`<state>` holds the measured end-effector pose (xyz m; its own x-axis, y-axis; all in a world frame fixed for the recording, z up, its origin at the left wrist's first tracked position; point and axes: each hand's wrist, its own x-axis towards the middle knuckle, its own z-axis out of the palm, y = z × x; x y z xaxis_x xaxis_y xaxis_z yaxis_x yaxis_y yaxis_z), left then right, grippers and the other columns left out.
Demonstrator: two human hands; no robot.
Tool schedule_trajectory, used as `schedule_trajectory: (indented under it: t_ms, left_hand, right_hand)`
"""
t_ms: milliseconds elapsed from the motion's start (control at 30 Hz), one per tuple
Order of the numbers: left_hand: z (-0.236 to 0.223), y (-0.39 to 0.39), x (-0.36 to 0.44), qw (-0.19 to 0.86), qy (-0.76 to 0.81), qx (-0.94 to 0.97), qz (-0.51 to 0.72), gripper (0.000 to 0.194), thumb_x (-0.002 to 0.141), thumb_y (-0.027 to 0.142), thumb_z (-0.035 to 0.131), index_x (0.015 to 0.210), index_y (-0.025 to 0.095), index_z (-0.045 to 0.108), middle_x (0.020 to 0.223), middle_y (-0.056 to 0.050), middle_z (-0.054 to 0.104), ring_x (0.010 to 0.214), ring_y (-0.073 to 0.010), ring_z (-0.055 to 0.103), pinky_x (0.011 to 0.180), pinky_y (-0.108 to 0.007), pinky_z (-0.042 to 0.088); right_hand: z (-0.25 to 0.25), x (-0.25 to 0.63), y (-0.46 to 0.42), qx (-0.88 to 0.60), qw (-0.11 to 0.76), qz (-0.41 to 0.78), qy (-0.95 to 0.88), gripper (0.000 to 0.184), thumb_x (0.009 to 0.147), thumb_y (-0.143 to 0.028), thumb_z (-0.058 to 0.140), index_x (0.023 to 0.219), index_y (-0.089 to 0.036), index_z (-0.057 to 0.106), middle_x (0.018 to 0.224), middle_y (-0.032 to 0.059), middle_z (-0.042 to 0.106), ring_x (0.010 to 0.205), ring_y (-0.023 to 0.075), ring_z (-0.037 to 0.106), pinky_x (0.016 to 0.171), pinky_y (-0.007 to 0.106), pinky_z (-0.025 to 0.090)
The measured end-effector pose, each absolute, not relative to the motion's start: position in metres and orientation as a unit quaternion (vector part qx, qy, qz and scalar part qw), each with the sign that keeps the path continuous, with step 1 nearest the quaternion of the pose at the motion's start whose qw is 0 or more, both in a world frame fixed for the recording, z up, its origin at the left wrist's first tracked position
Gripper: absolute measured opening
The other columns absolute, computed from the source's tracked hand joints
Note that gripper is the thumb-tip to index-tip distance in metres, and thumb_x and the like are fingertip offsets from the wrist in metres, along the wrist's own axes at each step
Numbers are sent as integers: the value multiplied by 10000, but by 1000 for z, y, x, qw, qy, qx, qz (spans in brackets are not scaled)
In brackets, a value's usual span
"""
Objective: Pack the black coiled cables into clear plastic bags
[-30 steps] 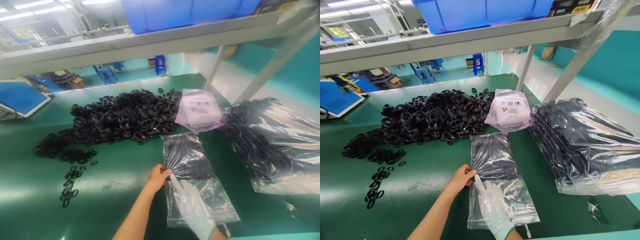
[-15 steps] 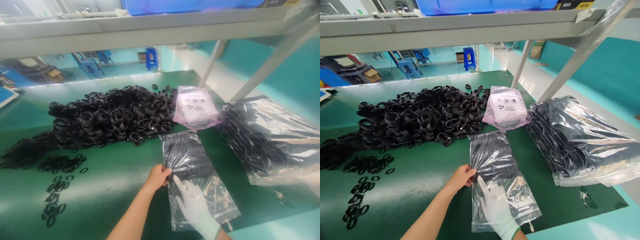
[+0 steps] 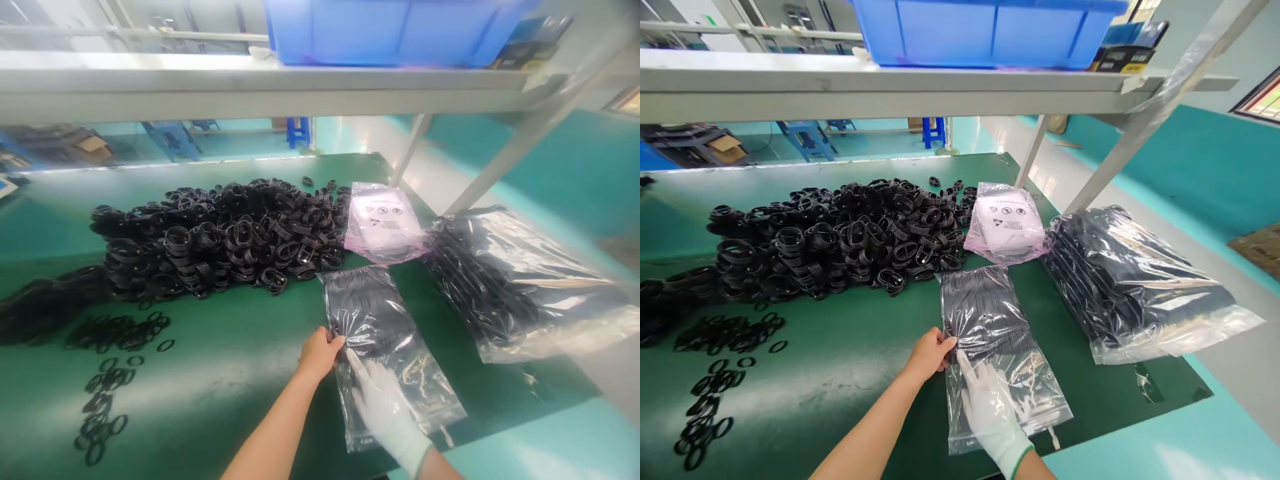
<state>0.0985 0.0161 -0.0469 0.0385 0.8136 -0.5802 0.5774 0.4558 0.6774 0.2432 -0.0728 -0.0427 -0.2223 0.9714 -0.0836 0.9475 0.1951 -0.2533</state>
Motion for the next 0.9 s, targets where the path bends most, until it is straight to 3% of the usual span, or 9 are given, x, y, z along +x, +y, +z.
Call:
schedule_trajectory:
  t_ms: [233,467,667,900]
  left_hand:
    - [-32,13,105,443,734,504,107,253,743,451,494,742,198,478,721,-50,629,767,-209,607,681,-302,402]
    - [-27,7,93,599,649,444,151,338,769,518,434,812,184,462,753,-5,617,611,-118,604,586,-229,422]
    - [-34,9,103,562,683,440,152,240,732,404,531,763,177,460,655,17,594,520,-97,562,548,-219,388]
    - [-36,11,107,540,705,438,140,300,701,474,552,750,185,491,680,10,617,526,-102,566,551,-222,385]
  right_hand:
    - [-43,248,-71,-593,71,139,-790,668,775,-174,399,1383,-256,136,958,81,548,843,229,518,758,393,406]
    - [-40,253,-71,-589,66,168,-787,665,770,-165,406,1379,-262,158,1000,93,534,892,248,511,811,427,396]
    - [-36,258,-68,-582,61,180,-790,668,748,-186,443,1368,-262,205,930,88,546,850,256,518,768,419,415]
    - [-44,263,-65,-569,67,161,-804,748,704,-173,466,1379,-256,154,912,78,556,821,241,521,758,400,418]
